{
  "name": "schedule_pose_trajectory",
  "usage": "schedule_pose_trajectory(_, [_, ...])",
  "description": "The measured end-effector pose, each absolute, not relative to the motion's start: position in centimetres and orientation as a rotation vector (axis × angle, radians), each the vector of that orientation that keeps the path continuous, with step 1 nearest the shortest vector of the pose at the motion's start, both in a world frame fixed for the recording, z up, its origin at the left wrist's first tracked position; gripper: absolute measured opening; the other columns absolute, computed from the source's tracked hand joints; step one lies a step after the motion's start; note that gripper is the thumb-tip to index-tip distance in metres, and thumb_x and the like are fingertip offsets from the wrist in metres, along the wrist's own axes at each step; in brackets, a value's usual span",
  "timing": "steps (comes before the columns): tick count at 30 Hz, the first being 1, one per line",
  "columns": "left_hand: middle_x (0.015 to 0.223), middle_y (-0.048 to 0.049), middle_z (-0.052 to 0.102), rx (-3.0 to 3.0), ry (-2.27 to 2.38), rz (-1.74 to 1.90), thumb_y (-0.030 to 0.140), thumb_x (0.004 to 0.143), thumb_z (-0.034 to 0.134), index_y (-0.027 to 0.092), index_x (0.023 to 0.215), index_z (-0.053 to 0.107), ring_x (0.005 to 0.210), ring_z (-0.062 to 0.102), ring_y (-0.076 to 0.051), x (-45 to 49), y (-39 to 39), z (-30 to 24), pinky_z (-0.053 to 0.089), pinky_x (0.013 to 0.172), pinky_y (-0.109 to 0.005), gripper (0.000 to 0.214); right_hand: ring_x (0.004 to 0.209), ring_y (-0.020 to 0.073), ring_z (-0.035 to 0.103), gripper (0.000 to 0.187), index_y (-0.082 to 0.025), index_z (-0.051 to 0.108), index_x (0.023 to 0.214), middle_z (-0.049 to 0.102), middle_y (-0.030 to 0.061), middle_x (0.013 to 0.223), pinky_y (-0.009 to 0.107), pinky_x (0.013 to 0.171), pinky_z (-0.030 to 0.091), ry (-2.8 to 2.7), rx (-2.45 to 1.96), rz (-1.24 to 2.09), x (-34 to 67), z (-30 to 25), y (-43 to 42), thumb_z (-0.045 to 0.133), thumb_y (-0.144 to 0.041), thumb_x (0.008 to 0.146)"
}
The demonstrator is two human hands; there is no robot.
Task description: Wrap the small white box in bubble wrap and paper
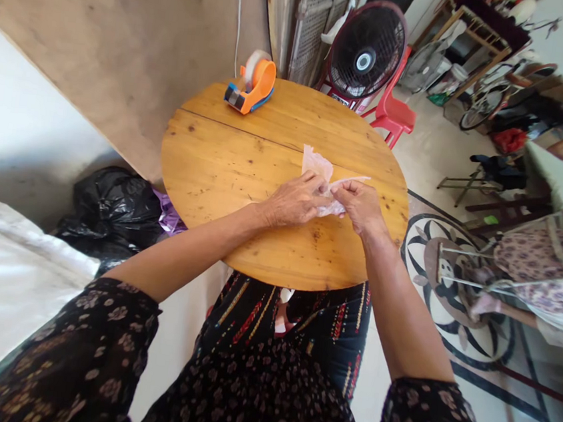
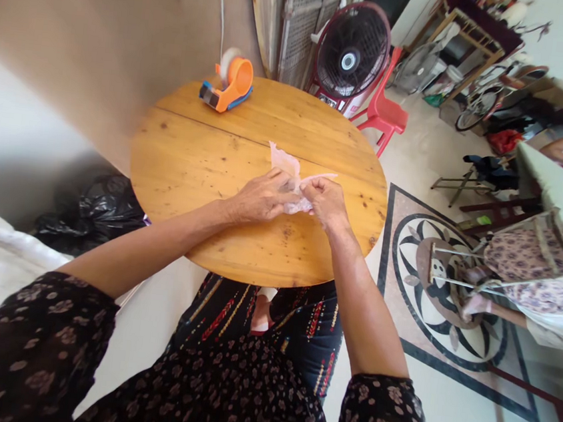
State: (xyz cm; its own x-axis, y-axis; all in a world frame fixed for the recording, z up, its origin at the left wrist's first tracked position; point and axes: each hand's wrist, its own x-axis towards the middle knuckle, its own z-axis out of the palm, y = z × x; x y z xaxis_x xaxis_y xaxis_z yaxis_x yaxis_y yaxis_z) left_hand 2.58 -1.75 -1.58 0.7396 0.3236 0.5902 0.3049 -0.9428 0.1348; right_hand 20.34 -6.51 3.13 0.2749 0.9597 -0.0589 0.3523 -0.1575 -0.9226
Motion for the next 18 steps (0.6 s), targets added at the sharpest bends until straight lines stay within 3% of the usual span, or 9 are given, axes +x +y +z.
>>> schedule_pose_trajectory(11, [0.102,-0.0097,0.065,2.588,0.611,1.005,0.012,0.080,0.050,0.018,0.098,0.059,0.103,0.059,-0.024,2.6,-1.7,-1.3,0.049,0.089,-0.035,0.021,0.042,0.0092,0.051,0.011,-0.018,0.059,0.068,0.058,-0.0030,0.052,0.020,0.038,0.037,-1.258,-1.695,0.931,19.6,4.1,-6.2,0.068,-0.025,0.070])
schedule_pose_trajectory(18, [0.117,-0.0091,0.067,2.498,0.575,1.028,0.013,0.079,0.052,0.018,0.123,0.057,0.111,0.060,-0.024,2.6,-1.5,-1.3,0.049,0.097,-0.037,0.045,0.041,0.0086,0.050,0.012,-0.017,0.059,0.068,0.058,-0.0028,0.050,0.020,0.039,0.036,-1.283,-1.713,0.951,19.0,4.6,-6.3,0.070,-0.021,0.072])
